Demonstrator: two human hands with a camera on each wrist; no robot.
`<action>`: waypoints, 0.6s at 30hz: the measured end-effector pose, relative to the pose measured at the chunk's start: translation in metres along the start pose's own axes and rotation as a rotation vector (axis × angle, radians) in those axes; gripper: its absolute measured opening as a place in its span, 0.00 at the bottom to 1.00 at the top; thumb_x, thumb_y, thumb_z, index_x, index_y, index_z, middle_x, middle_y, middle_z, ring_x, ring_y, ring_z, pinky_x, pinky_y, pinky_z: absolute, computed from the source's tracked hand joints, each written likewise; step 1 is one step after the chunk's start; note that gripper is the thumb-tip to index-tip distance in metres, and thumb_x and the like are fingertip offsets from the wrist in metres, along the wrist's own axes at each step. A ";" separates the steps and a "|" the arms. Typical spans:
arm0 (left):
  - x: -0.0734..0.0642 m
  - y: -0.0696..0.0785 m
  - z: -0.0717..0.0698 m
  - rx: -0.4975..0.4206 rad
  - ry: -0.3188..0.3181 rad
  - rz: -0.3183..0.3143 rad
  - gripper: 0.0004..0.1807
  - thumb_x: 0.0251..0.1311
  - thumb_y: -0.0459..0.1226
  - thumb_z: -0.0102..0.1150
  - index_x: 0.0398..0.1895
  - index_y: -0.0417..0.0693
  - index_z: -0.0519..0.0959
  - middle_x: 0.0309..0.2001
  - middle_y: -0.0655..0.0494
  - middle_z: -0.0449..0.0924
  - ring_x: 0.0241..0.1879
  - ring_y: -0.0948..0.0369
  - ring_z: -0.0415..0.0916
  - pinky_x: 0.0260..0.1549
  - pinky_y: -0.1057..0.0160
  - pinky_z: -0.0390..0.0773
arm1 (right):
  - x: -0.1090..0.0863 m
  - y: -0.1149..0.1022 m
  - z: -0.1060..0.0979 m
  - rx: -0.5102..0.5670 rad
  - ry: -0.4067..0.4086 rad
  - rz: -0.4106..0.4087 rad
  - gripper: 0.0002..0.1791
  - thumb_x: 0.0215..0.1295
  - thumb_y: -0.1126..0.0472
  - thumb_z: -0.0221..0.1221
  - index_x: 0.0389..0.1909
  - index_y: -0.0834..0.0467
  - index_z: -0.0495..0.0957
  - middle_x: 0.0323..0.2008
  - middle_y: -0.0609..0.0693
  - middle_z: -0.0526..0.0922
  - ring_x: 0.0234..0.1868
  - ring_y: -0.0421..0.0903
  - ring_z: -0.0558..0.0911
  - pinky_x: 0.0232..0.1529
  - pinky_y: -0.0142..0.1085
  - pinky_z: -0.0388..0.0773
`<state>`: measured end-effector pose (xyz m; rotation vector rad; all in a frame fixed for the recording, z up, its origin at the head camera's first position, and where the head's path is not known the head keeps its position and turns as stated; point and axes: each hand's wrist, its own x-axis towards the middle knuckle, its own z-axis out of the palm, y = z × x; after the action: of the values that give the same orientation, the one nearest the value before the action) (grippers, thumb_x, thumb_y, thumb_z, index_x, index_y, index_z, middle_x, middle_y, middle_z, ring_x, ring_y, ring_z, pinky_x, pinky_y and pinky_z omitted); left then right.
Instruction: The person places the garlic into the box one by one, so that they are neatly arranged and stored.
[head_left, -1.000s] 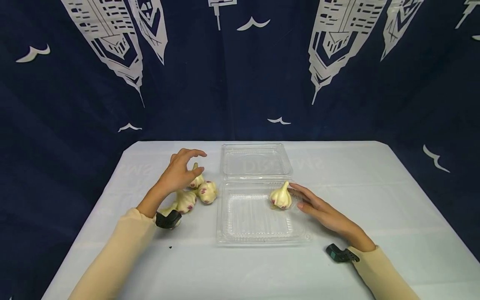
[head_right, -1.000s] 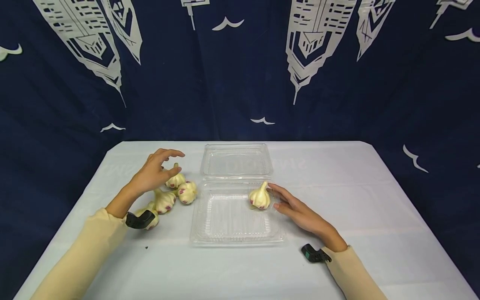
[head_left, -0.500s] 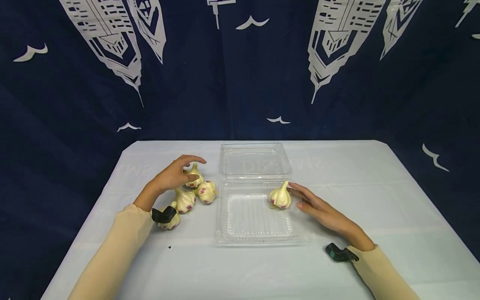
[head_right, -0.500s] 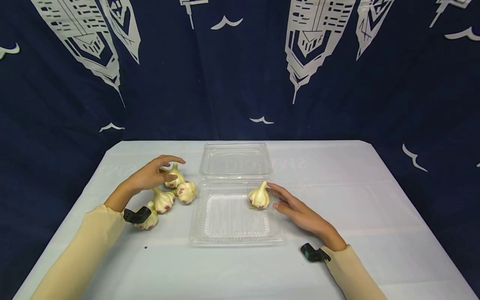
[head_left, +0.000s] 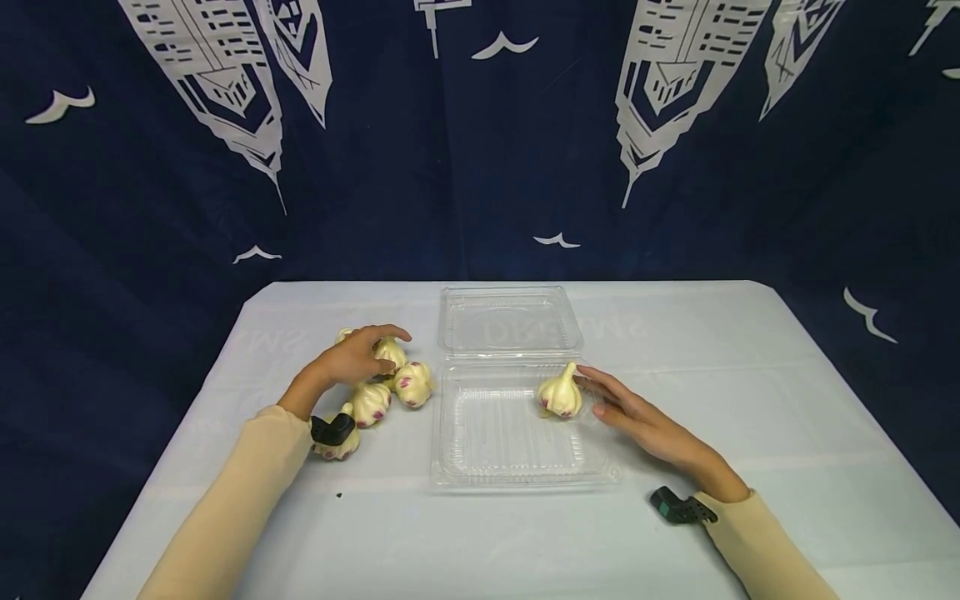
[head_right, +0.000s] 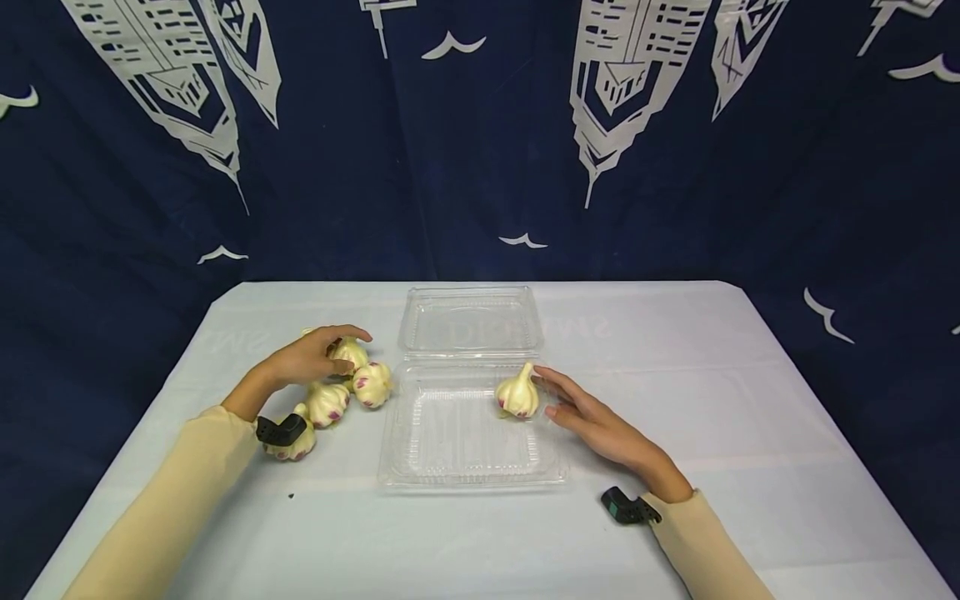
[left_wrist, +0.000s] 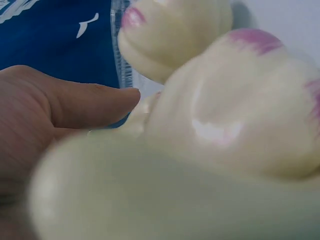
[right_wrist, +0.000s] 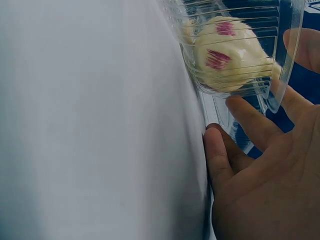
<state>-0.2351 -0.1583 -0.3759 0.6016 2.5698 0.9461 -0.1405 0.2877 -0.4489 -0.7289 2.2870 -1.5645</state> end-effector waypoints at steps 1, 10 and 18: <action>0.000 0.000 0.001 0.016 -0.001 0.003 0.26 0.64 0.28 0.59 0.66 0.39 0.71 0.64 0.34 0.70 0.56 0.45 0.70 0.60 0.43 0.69 | 0.000 0.000 0.000 0.002 0.000 0.001 0.32 0.81 0.62 0.44 0.80 0.47 0.47 0.78 0.58 0.55 0.74 0.28 0.57 0.65 0.18 0.58; 0.004 -0.004 0.005 0.082 0.014 0.035 0.28 0.62 0.24 0.58 0.67 0.39 0.70 0.71 0.32 0.62 0.73 0.36 0.56 0.70 0.37 0.58 | 0.000 0.000 0.000 -0.006 0.004 -0.007 0.32 0.81 0.62 0.44 0.80 0.48 0.47 0.77 0.60 0.55 0.74 0.28 0.57 0.64 0.18 0.58; 0.003 -0.006 0.008 0.111 0.082 0.076 0.27 0.61 0.26 0.62 0.65 0.39 0.72 0.66 0.32 0.68 0.68 0.37 0.64 0.67 0.37 0.63 | -0.001 0.001 -0.001 0.013 0.001 0.013 0.32 0.81 0.61 0.44 0.80 0.46 0.47 0.78 0.58 0.55 0.75 0.32 0.57 0.65 0.18 0.58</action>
<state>-0.2358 -0.1564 -0.3865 0.7098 2.7040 0.8738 -0.1408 0.2891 -0.4496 -0.7085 2.2761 -1.5726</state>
